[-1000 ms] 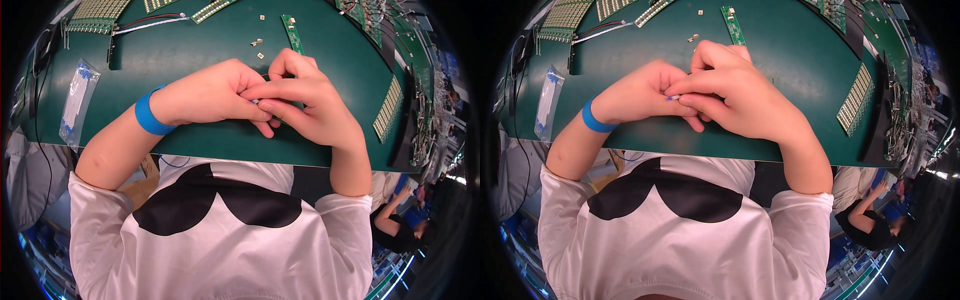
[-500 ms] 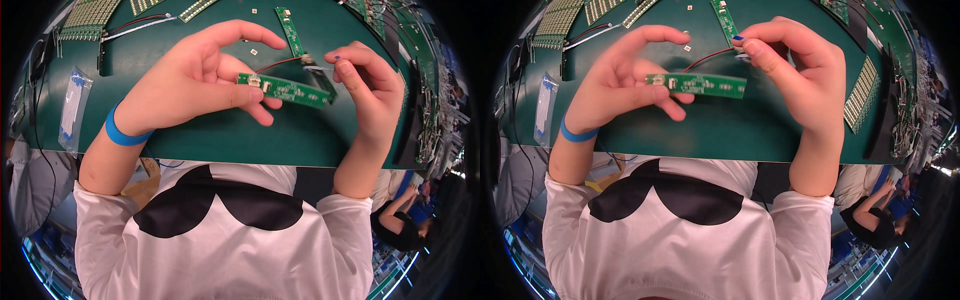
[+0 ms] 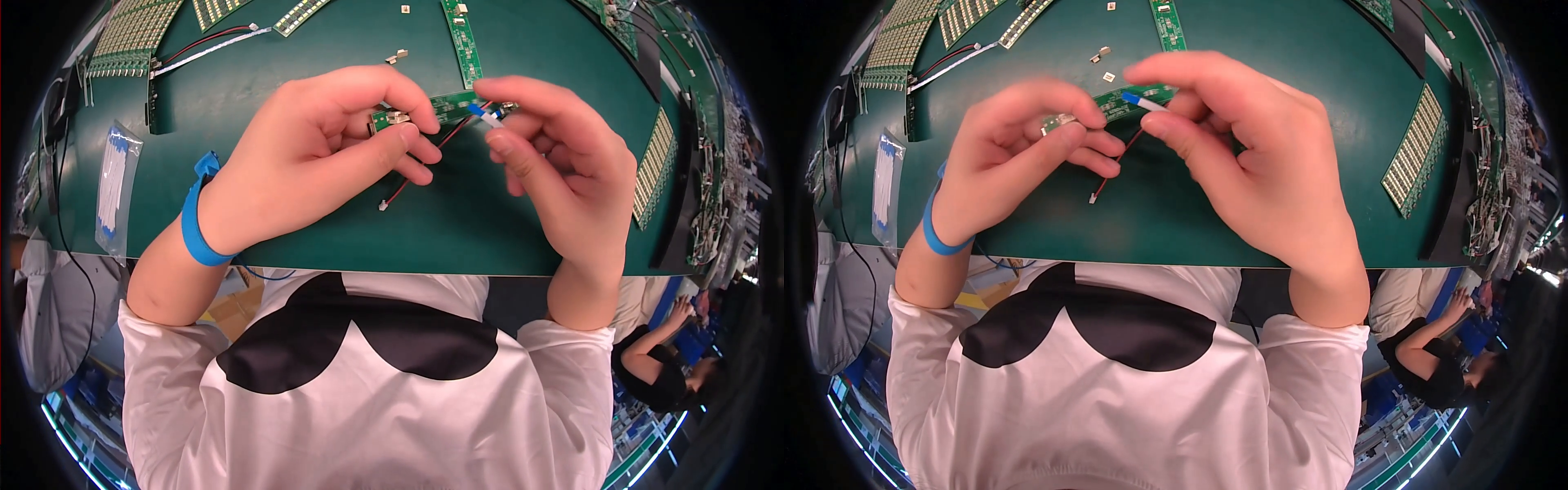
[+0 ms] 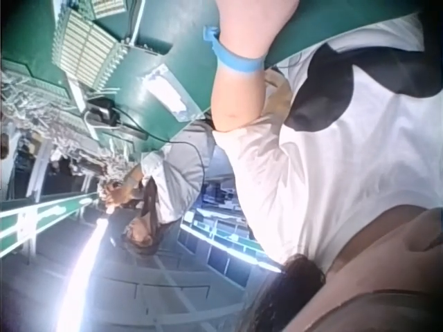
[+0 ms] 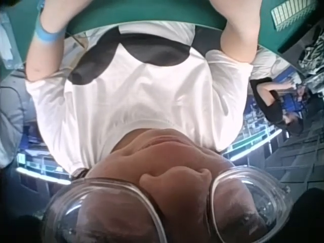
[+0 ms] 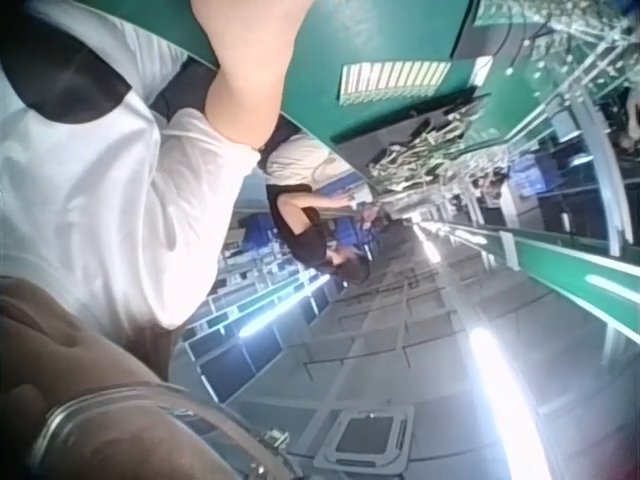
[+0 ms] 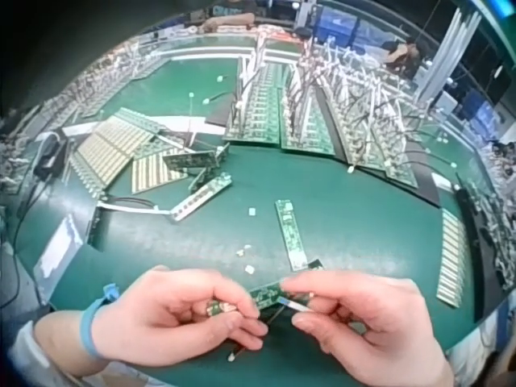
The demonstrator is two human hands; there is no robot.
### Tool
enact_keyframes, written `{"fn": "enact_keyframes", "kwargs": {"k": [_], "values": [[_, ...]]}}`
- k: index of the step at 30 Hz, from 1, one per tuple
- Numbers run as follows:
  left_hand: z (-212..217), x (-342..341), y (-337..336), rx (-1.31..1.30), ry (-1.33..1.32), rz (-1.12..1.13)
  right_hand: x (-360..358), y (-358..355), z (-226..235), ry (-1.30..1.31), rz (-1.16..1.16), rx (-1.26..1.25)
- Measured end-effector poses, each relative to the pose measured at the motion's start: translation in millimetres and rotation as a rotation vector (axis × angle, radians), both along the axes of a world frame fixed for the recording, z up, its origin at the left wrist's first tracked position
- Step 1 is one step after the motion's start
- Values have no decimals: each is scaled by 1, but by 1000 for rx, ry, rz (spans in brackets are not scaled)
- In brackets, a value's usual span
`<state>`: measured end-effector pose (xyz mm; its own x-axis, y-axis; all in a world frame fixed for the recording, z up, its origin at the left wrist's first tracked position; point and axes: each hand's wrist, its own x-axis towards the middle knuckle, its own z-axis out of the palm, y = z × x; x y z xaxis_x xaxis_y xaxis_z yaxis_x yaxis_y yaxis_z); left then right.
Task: The person connects ribbon cables and wire connectors to circuit boards by hand and places the assembled boards on the table.
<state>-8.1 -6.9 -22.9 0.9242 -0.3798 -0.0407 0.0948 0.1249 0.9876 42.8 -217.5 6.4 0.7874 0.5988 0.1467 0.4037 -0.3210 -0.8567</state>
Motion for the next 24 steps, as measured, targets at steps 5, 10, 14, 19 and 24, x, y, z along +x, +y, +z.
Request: {"fn": "enact_keyframes", "kwargs": {"k": [5,10,14,19,24], "values": [[-2,0,-1,31,10,-11,0,1,1,406,-10,226],[8,-2,-4,32,78,-35,1,-1,-1,433,15,234],[5,-4,-7,14,122,-36,-6,3,-2,286,-46,161],[-2,-3,-6,-50,164,-38,-12,6,-9,-21,-30,21],[-4,-2,-9,-104,252,-58,-11,9,-16,-219,-35,-23]]}}
